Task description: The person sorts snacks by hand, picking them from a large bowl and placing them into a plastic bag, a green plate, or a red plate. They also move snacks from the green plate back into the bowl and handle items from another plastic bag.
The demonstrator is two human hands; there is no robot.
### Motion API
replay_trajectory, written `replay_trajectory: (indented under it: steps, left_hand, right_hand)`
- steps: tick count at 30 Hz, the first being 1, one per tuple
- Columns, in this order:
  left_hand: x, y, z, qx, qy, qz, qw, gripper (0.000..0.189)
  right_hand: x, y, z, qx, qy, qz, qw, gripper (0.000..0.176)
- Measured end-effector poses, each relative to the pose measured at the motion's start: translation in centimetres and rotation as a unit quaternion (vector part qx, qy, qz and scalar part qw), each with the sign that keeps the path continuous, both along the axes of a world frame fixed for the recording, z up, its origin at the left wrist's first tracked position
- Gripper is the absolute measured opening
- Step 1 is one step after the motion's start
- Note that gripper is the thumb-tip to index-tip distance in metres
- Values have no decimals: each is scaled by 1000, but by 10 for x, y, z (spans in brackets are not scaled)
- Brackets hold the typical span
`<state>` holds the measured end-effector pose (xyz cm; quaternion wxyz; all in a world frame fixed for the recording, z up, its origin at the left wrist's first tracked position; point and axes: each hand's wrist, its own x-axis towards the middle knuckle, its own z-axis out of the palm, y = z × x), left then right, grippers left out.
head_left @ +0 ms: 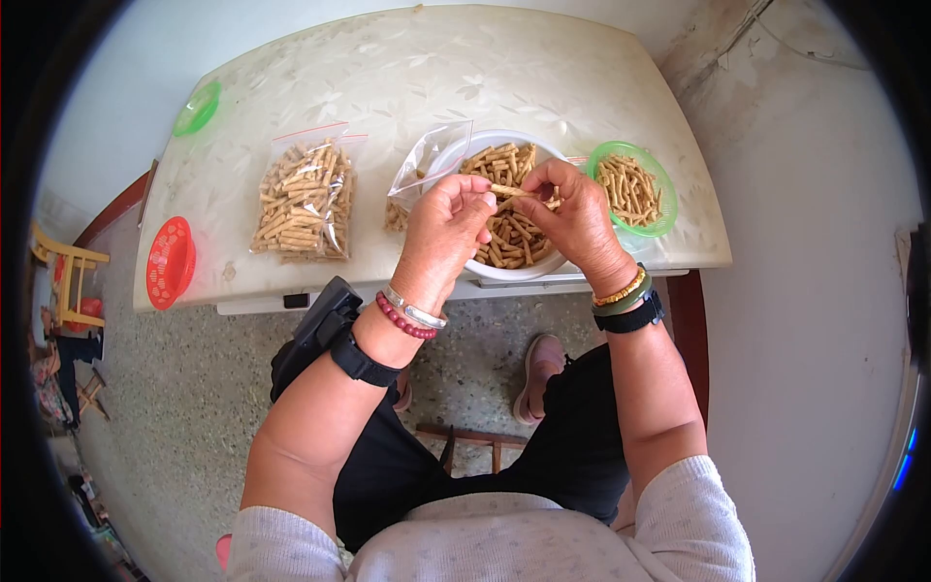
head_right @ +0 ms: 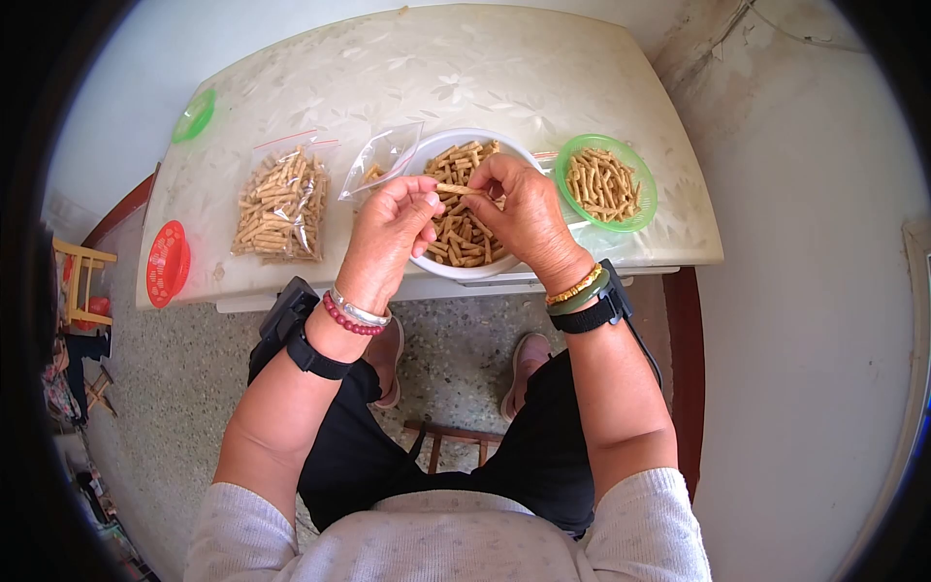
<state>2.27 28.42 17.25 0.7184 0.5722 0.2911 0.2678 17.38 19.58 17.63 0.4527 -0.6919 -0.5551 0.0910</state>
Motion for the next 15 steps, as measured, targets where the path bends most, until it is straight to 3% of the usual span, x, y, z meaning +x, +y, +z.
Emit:
replay_trajectory:
  steps: [5, 15]
  left_hand:
    - [0, 1, 0, -42, -7, -55, 998, 16]
    - [-3, 6, -14, -156, -98, -62, 981, 13]
  right_hand:
    - [0, 0, -1, 22, -2, 34, 999, 18]
    - [1, 0, -4, 61, 12, 50, 997, 28]
